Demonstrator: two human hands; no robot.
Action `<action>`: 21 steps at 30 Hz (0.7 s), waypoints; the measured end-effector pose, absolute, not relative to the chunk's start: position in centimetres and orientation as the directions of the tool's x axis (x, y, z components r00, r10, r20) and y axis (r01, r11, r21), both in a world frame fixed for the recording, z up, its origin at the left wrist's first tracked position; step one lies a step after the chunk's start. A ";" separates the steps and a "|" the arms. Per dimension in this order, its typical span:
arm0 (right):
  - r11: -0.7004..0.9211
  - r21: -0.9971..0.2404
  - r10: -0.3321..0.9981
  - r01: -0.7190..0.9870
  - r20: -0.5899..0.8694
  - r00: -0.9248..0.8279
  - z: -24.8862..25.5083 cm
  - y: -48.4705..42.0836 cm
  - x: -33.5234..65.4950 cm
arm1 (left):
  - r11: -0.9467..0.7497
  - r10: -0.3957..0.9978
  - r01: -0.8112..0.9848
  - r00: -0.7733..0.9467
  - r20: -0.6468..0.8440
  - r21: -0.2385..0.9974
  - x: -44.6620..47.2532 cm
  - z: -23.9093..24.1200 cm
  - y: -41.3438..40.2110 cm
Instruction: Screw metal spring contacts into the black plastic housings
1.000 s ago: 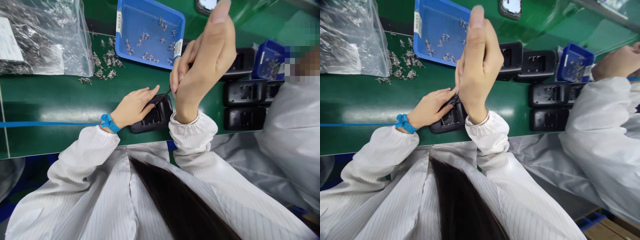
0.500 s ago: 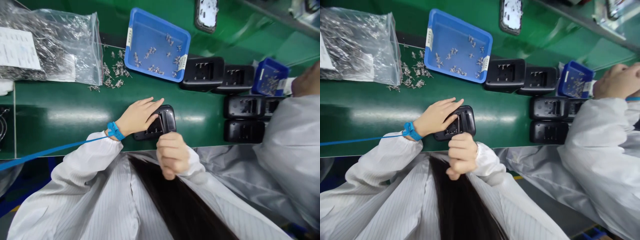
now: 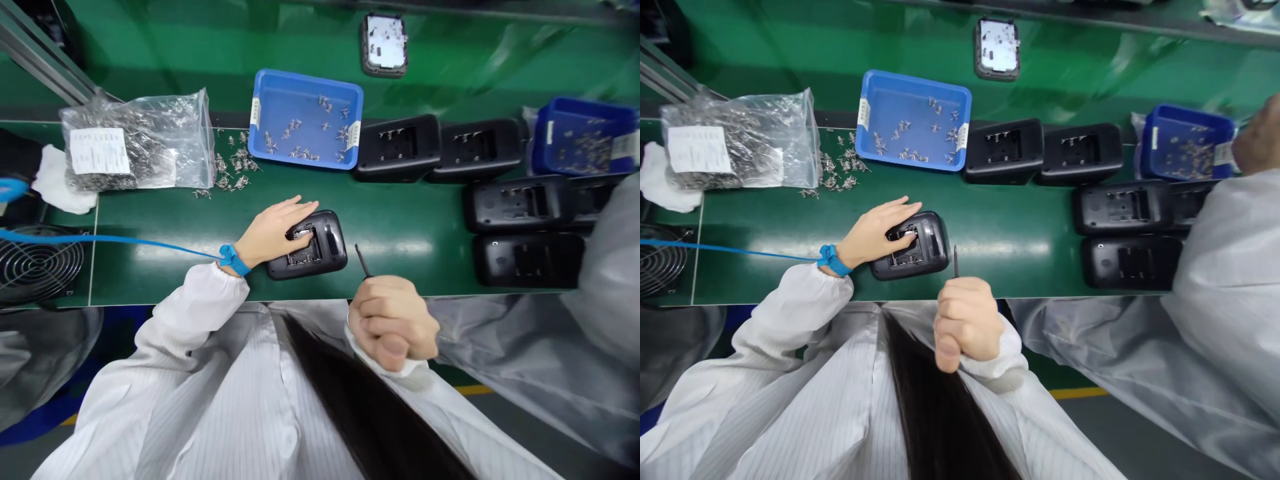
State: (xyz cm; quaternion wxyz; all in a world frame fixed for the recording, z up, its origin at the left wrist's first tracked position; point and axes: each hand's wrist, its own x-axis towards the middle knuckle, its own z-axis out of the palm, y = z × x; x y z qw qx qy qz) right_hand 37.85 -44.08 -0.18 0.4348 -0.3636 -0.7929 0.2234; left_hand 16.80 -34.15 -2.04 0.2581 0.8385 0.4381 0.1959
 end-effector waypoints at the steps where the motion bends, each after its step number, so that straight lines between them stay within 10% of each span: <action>1: 0.715 -0.602 0.699 0.356 0.618 -0.361 0.7 -44.1 37.8 | -0.477 0.841 0.645 0.533 0.095 0.597 16.9 -1.9 -34.1; 4: 0.771 -0.434 0.609 0.466 0.715 -0.343 3.0 -43.6 37.2 | -0.506 0.847 0.710 0.517 0.125 0.489 17.3 -0.6 -34.8; 8: 0.387 -0.371 0.847 0.844 0.506 -0.165 2.8 -41.5 37.9 | -0.583 0.810 0.762 0.523 0.265 0.282 18.2 0.5 -38.9; 14: 0.159 -0.181 0.952 0.971 0.287 -0.103 -1.9 -39.7 39.7 | -0.772 0.592 0.635 0.716 0.371 0.007 15.4 -2.1 -47.5; 18: 0.281 -0.106 0.897 0.954 0.381 -0.223 -3.0 -40.5 37.3 | -0.723 0.675 0.615 0.535 0.508 0.313 10.9 -0.3 -46.9; 21: 0.369 -0.066 0.852 0.927 0.423 -0.309 -3.1 -40.4 35.4 | -0.325 0.900 0.636 -0.019 0.435 0.700 7.9 3.0 -38.2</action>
